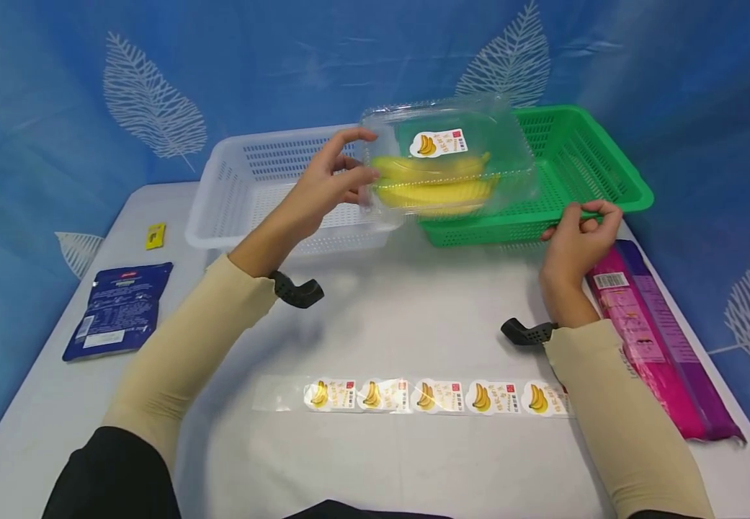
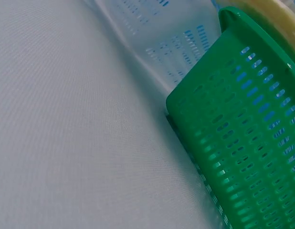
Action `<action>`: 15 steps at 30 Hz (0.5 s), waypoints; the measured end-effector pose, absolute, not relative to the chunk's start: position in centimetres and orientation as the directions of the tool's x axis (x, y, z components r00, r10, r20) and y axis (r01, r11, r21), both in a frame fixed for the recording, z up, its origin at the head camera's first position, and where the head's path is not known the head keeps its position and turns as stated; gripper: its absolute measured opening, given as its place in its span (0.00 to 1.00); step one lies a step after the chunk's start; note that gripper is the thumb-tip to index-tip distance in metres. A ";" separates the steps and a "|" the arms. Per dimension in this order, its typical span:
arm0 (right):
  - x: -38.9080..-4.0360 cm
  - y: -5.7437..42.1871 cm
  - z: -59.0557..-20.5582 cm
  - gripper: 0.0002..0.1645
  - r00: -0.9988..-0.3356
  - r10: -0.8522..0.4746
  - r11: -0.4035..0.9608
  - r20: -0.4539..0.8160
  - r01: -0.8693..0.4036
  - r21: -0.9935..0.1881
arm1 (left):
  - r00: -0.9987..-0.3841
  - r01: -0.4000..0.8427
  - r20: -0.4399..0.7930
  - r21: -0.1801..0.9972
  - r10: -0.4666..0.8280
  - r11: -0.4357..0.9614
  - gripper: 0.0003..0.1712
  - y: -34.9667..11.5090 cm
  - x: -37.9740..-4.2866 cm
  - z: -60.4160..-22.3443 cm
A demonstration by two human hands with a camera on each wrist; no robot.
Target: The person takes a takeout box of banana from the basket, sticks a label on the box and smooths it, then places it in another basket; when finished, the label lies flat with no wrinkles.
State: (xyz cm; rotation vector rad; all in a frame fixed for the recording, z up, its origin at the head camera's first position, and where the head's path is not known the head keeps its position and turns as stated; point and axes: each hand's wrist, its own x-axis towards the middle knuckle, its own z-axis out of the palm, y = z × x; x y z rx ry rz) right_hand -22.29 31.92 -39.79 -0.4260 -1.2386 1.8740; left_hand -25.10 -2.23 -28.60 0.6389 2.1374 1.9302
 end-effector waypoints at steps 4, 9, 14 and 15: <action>-22.4 31.9 -39.8 0.07 -0.593 0.791 -0.165 0.153 -0.447 -0.879 | -0.888 0.166 0.122 0.984 0.442 0.062 0.30 -0.5 -26.0 -28.2; -22.3 31.9 -39.8 0.08 -0.600 0.784 -0.172 0.157 -0.453 -0.875 | -0.901 0.110 0.063 0.990 0.430 0.086 0.30 1.3 -27.1 -27.8; -22.3 31.8 -39.9 0.08 -0.599 0.783 -0.164 0.168 -0.459 -0.873 | -0.902 0.074 0.028 0.993 0.431 0.091 0.31 2.7 -28.1 -27.9; -22.3 31.8 -39.9 0.08 -0.598 0.784 -0.163 0.168 -0.459 -0.873 | -0.901 0.067 0.022 0.994 0.433 0.087 0.31 3.1 -28.3 -28.0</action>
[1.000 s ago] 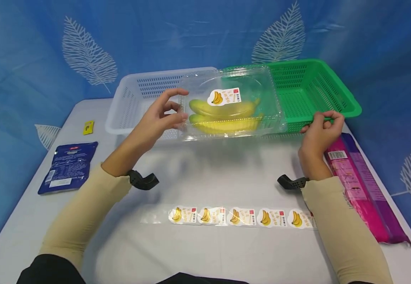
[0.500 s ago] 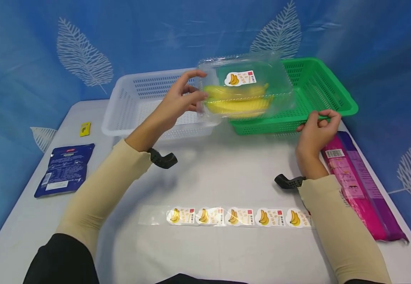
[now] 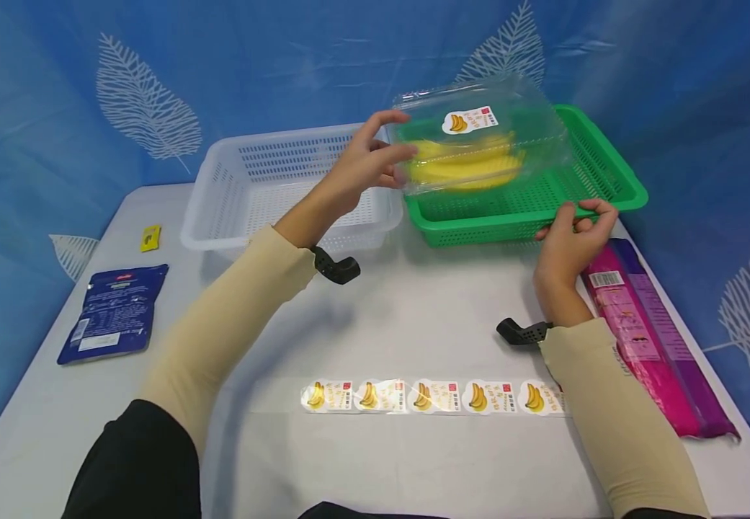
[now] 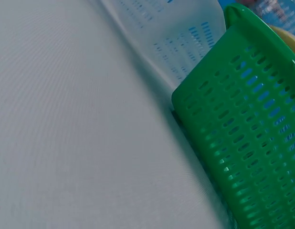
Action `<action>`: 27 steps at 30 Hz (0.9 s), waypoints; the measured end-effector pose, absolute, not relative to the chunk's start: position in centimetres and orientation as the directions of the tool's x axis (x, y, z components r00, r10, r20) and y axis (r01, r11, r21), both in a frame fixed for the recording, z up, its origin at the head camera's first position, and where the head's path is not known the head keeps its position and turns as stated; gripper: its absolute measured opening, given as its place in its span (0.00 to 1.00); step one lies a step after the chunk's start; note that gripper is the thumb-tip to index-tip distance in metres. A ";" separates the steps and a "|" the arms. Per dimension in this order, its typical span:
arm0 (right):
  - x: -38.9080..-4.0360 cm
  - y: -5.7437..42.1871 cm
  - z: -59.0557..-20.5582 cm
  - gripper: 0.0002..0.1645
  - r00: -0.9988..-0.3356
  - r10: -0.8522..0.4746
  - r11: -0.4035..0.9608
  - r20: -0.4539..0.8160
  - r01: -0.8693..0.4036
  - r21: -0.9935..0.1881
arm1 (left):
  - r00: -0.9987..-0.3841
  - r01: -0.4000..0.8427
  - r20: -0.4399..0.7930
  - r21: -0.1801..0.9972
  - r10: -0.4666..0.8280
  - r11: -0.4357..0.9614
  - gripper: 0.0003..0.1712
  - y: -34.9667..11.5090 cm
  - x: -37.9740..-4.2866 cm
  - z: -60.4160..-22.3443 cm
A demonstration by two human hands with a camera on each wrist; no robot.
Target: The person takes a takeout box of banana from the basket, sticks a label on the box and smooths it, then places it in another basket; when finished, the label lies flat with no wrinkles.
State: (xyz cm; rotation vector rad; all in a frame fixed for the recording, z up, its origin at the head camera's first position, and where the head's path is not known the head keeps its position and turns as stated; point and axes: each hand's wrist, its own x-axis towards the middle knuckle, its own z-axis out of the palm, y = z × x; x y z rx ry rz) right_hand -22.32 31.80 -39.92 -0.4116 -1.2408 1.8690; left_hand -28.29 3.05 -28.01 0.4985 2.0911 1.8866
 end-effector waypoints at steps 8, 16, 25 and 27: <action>-22.4 31.9 -40.1 0.08 -0.583 0.789 -0.132 0.196 -0.472 -0.872 | -0.893 -0.001 -0.049 0.994 0.447 0.108 0.32 5.8 -29.4 -28.7; -22.4 31.8 -40.3 0.08 -0.577 0.787 -0.103 0.219 -0.473 -0.875 | -0.883 -0.013 -0.092 0.985 0.459 0.173 0.34 7.7 -30.3 -29.2; -22.5 32.0 -40.8 0.08 -0.591 0.769 -0.083 0.244 -0.470 -0.879 | -0.887 -0.007 -0.144 0.955 0.439 0.298 0.35 8.5 -30.6 -30.0; -22.5 32.1 -40.8 0.08 -0.584 0.773 -0.076 0.248 -0.473 -0.878 | -0.885 0.011 -0.147 0.942 0.442 0.334 0.35 9.1 -30.5 -30.0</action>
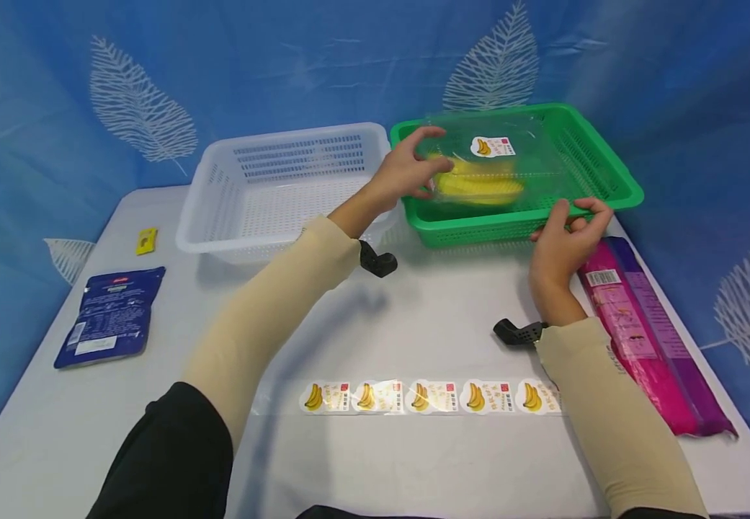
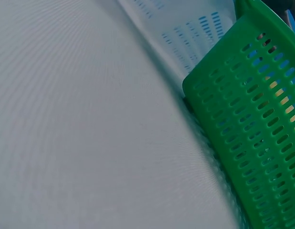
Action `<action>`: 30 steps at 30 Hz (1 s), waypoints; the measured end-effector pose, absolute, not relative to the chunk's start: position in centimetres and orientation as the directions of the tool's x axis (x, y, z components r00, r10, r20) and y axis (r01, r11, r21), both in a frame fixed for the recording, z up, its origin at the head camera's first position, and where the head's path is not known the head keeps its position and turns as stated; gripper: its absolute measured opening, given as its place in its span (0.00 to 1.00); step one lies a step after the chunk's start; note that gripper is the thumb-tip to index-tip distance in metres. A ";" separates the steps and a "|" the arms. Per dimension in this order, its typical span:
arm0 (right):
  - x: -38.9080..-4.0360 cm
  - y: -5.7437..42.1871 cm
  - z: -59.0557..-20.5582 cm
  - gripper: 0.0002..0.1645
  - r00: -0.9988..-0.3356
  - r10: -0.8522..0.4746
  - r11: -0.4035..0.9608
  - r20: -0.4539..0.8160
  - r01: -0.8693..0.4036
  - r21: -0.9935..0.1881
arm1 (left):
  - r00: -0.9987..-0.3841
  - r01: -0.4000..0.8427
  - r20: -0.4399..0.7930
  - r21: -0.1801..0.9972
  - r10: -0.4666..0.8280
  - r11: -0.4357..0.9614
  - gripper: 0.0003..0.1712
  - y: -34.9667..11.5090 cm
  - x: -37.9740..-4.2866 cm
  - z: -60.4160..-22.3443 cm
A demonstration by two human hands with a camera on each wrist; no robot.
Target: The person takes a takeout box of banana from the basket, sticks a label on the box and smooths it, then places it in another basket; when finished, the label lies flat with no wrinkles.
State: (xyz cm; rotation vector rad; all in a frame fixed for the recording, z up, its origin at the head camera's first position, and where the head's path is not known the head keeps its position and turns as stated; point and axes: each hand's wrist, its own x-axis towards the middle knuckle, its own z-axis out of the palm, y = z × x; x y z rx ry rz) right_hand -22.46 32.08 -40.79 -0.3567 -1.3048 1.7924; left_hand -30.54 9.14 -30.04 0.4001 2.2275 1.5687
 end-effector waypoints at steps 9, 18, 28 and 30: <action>-22.7 32.3 -41.1 0.08 -0.580 0.772 -0.052 0.260 -0.465 -0.884 | -0.885 0.058 -0.185 0.867 0.428 0.494 0.36 11.4 -30.3 -30.6; -22.8 32.4 -41.2 0.07 -0.571 0.773 -0.019 0.277 -0.457 -0.889 | -0.896 0.244 -0.097 0.707 0.433 0.664 0.40 12.3 -30.2 -31.2; -22.8 32.3 -41.4 0.07 -0.573 0.762 0.010 0.300 -0.453 -0.892 | -0.886 0.458 0.132 0.403 0.445 0.792 0.32 12.8 -29.6 -32.6; -22.8 32.3 -41.4 0.07 -0.569 0.766 0.013 0.299 -0.451 -0.892 | -0.886 0.462 0.154 0.384 0.438 0.799 0.32 13.0 -29.5 -33.0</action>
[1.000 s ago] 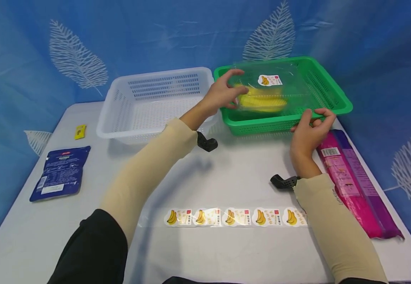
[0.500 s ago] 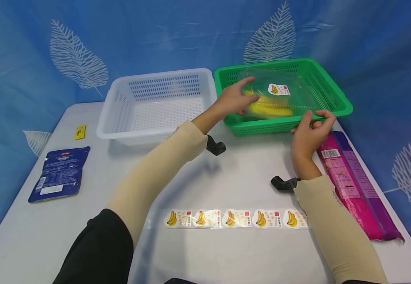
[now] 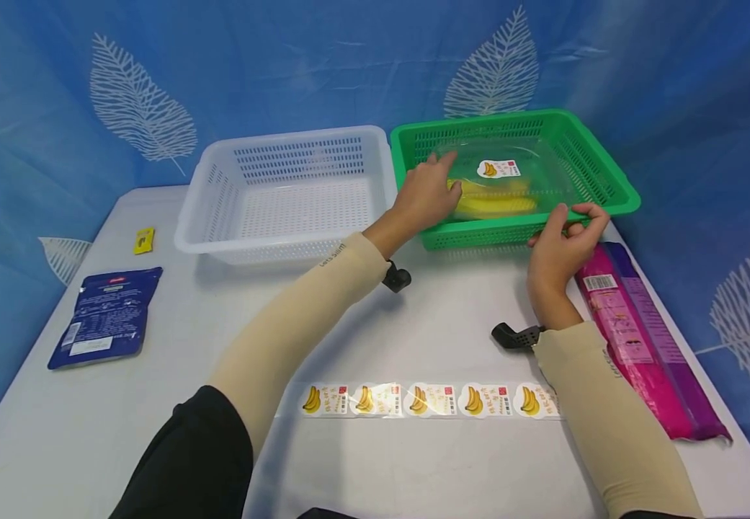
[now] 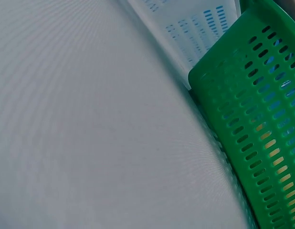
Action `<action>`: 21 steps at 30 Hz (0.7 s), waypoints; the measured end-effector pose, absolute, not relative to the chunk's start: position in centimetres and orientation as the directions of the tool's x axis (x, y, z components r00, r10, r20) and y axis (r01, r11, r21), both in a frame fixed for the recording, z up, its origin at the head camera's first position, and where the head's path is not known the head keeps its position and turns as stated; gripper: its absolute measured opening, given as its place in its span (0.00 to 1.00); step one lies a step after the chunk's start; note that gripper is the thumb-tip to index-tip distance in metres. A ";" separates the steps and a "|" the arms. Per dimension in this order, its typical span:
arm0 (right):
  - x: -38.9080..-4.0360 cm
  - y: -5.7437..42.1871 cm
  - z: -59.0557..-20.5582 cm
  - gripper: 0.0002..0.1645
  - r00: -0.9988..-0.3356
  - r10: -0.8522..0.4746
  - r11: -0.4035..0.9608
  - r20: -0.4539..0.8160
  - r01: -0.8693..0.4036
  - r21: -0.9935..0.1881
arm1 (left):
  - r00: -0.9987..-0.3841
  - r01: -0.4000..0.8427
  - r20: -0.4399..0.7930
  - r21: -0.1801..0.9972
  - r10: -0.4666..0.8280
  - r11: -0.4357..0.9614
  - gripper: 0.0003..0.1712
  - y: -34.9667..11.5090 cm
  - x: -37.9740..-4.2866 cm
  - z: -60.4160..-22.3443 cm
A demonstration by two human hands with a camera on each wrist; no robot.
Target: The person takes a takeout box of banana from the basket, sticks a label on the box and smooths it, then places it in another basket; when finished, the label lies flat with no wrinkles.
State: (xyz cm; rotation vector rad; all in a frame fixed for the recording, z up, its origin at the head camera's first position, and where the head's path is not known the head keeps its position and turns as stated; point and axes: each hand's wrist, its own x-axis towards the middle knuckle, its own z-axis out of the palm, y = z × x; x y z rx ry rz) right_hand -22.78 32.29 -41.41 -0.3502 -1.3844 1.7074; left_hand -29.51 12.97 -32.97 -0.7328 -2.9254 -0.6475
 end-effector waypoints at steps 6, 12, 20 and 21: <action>-22.9 32.3 -41.4 0.07 -0.565 0.769 0.006 0.300 -0.462 -0.887 | -0.843 0.538 0.233 0.368 0.485 0.758 0.32 13.0 -29.2 -33.3; -22.7 32.9 -41.3 0.08 -0.483 0.815 0.108 0.320 -0.415 -0.903 | -0.754 0.657 0.327 0.358 0.570 0.664 0.32 12.3 -27.2 -32.0; -21.3 31.6 -39.6 0.03 -0.434 0.836 0.106 0.336 -0.473 -0.875 | -0.692 0.719 0.369 0.275 0.621 0.638 0.33 8.0 -22.9 -30.8; -21.1 31.1 -39.2 0.03 -0.454 0.826 0.064 0.334 -0.514 -0.856 | -0.687 0.723 0.374 0.270 0.623 0.636 0.33 7.1 -22.6 -30.8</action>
